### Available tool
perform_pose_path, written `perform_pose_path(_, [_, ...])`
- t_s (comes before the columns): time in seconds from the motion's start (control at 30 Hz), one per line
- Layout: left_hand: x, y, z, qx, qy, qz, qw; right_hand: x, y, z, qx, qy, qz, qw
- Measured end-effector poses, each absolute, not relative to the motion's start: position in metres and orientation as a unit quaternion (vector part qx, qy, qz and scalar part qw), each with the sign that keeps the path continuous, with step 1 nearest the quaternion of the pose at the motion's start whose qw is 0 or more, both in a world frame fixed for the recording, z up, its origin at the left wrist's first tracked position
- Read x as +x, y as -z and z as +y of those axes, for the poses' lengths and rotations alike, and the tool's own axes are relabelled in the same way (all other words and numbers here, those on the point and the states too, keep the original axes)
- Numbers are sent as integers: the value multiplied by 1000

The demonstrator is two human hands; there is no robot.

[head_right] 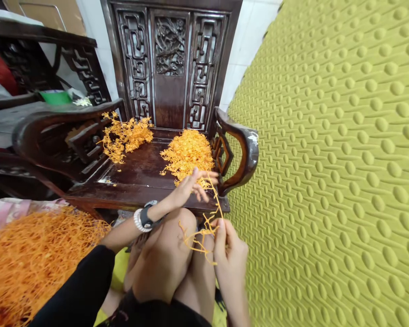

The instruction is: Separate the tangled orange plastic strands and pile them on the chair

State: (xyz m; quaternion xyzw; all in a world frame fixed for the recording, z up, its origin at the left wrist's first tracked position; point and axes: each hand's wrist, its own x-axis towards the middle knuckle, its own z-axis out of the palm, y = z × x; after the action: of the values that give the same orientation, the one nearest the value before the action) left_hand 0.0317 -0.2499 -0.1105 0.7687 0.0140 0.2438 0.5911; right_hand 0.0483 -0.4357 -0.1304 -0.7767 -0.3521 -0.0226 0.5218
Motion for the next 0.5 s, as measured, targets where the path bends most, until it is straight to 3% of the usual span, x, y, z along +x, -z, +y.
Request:
perform_pose_path(0.13, [13, 102, -265, 797, -306, 23, 521, 43, 119, -441, -761, -4, -364, 537])
perform_pose_path(0.23, [11, 94, -255, 747, -359, 32, 559, 41, 107, -461, -765, -4, -341, 546])
perform_pose_path(0.37, [6, 80, -259, 753, -280, -45, 594, 48, 101, -478, -786, 59, -361, 498])
perform_pose_path(0.5, [-1, 70, -289, 740, -170, -83, 646, 54, 100, -486, -777, 33, -443, 447])
